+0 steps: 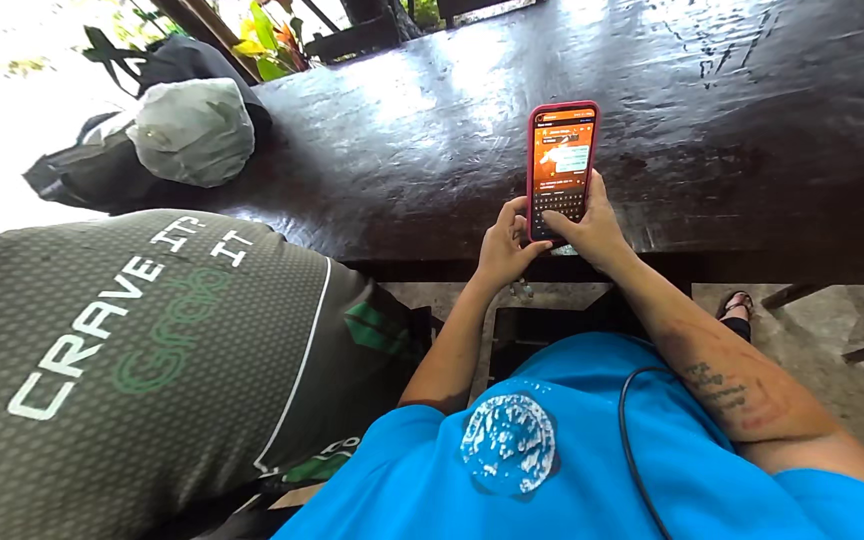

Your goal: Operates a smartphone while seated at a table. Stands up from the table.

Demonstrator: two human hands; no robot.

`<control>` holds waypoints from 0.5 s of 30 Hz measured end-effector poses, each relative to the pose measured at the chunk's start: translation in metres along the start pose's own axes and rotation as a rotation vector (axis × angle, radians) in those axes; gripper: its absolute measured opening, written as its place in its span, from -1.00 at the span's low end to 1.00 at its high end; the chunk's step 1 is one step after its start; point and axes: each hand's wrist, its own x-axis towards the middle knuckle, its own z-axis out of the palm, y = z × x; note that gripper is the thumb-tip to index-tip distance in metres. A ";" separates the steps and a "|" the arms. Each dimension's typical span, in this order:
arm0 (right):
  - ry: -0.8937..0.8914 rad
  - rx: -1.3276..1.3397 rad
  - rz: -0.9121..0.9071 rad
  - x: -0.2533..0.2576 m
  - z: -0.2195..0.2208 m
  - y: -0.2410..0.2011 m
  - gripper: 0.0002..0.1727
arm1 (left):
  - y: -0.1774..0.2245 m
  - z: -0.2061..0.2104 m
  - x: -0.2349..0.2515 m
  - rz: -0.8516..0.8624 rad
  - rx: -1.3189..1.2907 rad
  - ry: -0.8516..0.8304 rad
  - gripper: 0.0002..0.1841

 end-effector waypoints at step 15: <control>-0.077 0.045 0.002 0.001 -0.007 -0.002 0.19 | -0.001 -0.003 0.002 0.009 0.036 -0.011 -0.22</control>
